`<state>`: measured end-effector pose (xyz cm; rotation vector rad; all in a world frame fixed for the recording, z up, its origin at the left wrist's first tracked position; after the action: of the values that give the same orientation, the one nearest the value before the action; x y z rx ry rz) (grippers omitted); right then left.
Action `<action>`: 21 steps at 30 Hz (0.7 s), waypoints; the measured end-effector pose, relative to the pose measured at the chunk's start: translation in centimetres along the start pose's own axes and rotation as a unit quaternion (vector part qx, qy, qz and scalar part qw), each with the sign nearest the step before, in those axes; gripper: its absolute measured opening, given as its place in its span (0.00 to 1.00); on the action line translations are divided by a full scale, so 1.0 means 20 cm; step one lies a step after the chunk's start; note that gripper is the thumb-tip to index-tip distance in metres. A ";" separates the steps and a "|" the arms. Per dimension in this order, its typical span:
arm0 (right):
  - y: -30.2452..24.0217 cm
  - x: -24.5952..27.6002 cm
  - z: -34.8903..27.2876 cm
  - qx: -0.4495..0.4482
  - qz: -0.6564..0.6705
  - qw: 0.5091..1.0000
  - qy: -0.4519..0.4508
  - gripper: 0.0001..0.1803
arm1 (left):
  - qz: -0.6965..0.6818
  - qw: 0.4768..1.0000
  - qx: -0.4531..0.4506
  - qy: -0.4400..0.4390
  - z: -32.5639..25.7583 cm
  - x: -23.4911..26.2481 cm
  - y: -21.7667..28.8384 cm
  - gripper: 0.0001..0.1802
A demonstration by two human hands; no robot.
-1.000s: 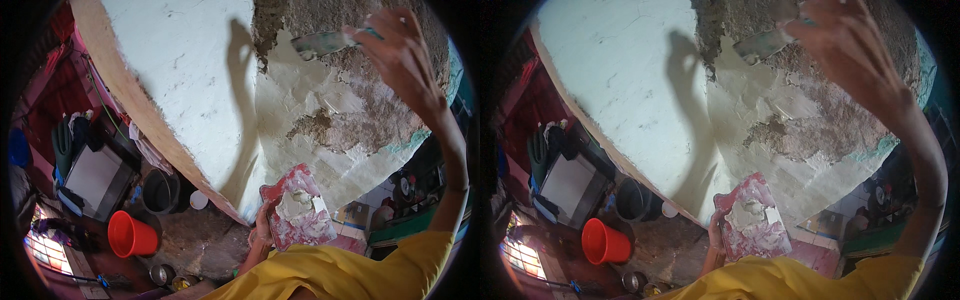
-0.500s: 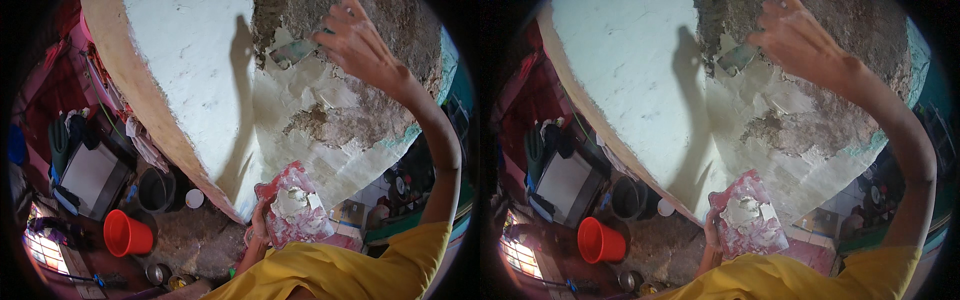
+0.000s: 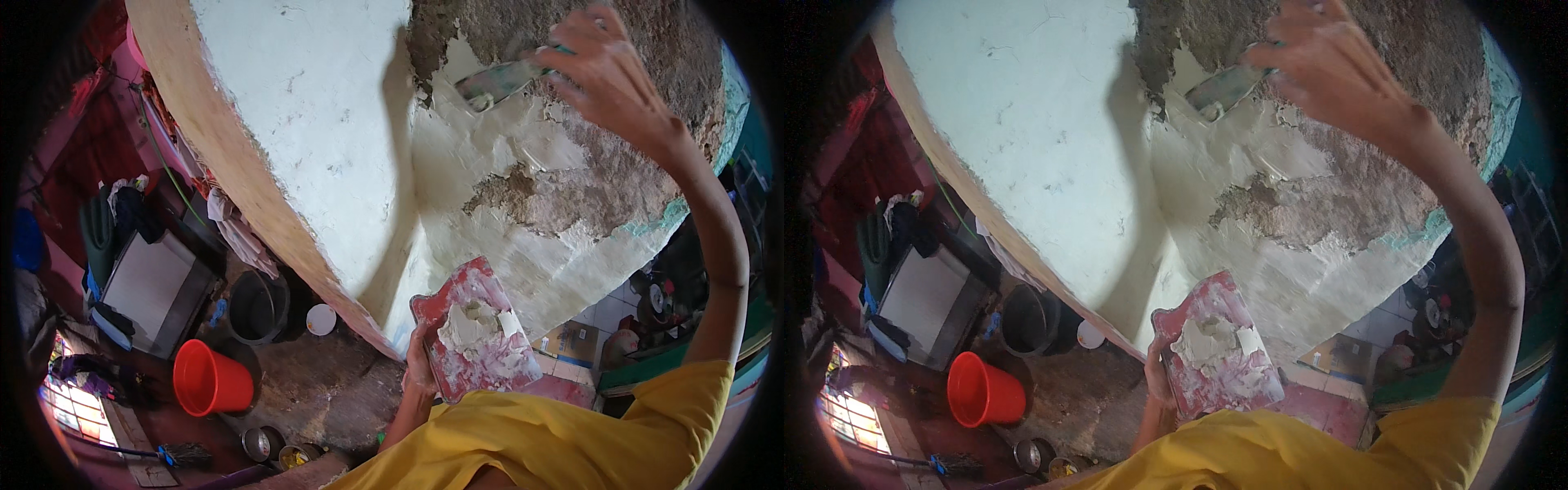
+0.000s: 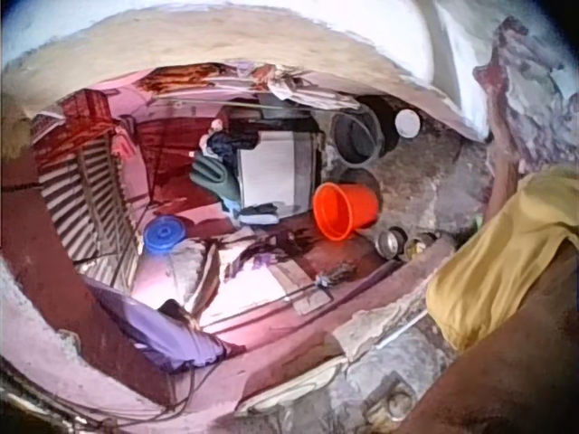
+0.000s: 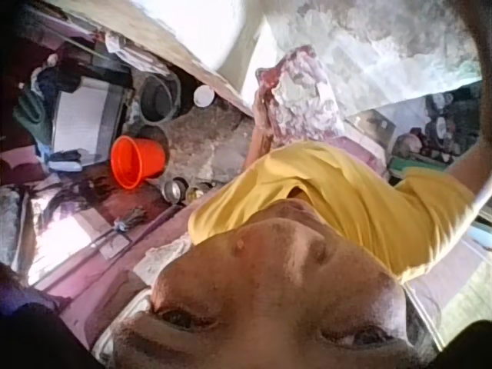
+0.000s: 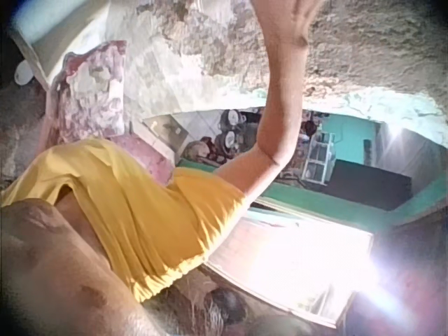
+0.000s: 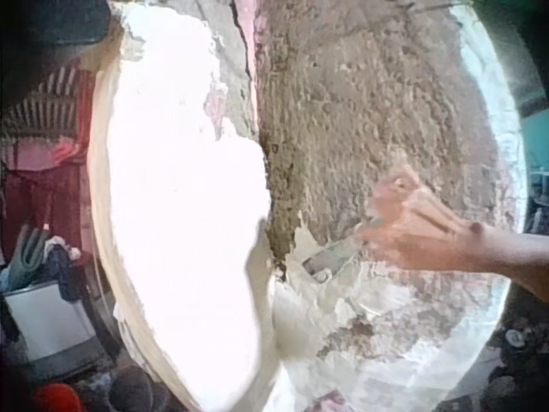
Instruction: The person applies plaster to a wall with a putty knife.
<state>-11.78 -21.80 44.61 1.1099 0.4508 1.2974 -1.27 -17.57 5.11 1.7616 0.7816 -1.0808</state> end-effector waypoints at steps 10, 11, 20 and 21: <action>0.06 0.16 0.01 -0.062 0.036 0.995 0.074 0.10 | -0.001 1.000 -0.004 0.018 -0.01 0.04 0.01 0.27; 0.01 0.12 0.06 -0.052 0.068 0.995 0.057 0.10 | 0.006 1.000 -0.005 0.016 -0.01 0.04 0.01 0.27; -0.20 -0.13 0.22 0.097 -0.006 0.994 -0.056 0.04 | -0.036 0.999 -0.018 -0.022 0.00 0.04 -0.02 0.26; -0.19 -0.13 0.22 0.094 -0.023 0.994 -0.059 0.04 | -0.037 0.999 -0.022 -0.020 0.00 0.05 -0.01 0.26</action>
<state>-6.95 -25.55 42.71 1.3188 0.5147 1.1593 -1.08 -17.38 4.05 1.6804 0.8443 -1.1360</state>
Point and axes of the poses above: each hand's wrist, its own z-axis towards the middle knuckle, its own x-axis out of the back of the hand, y = z × x, the point moved 9 cm from there along z, towards the middle knuckle, and after that the axes turned 3 degrees about -z, right-handed, at the moved point
